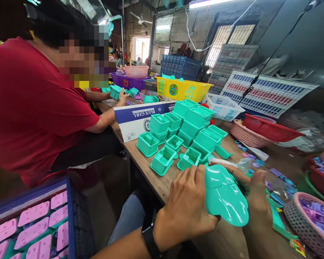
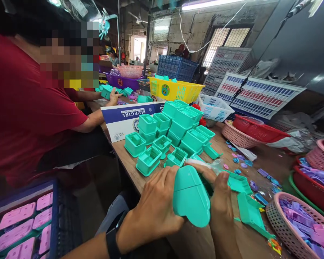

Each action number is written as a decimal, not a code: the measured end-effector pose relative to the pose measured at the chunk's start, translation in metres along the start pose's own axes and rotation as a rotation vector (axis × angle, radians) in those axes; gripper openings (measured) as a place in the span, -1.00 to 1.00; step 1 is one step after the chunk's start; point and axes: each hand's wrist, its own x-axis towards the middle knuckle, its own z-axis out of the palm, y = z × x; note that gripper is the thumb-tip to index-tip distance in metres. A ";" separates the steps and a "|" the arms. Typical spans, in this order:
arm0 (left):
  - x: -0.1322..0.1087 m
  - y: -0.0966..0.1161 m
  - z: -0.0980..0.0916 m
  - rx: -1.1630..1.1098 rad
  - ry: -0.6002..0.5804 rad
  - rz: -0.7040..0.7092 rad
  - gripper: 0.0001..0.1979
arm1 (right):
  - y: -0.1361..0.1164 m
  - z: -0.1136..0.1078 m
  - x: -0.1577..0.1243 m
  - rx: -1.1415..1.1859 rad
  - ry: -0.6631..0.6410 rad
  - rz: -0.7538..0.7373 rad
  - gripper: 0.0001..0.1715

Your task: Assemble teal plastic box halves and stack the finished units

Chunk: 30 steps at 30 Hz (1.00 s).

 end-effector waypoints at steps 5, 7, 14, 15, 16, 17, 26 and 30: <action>-0.003 -0.001 0.004 -0.031 -0.070 0.061 -0.24 | 0.003 0.014 -0.013 0.147 0.034 0.068 -0.13; -0.004 -0.002 0.005 -0.040 -0.083 0.043 -0.23 | 0.006 0.016 -0.018 0.145 0.062 0.097 -0.19; -0.005 -0.006 0.007 -0.018 -0.145 -0.013 -0.30 | 0.017 0.026 -0.026 0.088 0.183 0.182 -0.33; -0.005 -0.006 0.007 -0.005 -0.156 -0.014 -0.29 | 0.019 0.026 -0.025 0.089 0.184 0.188 -0.34; -0.005 -0.006 0.008 0.005 -0.165 -0.008 -0.27 | 0.022 0.025 -0.025 0.094 0.179 0.192 -0.35; -0.005 -0.006 0.009 0.012 -0.170 0.005 -0.24 | 0.024 0.024 -0.024 0.103 0.174 0.195 -0.34; 0.002 -0.003 -0.001 -0.212 -0.227 0.006 -0.03 | 0.027 0.002 -0.019 0.232 0.194 0.275 -0.21; -0.001 -0.003 0.000 -0.152 -0.250 -0.076 -0.15 | 0.016 0.001 -0.029 0.178 -0.049 0.164 0.01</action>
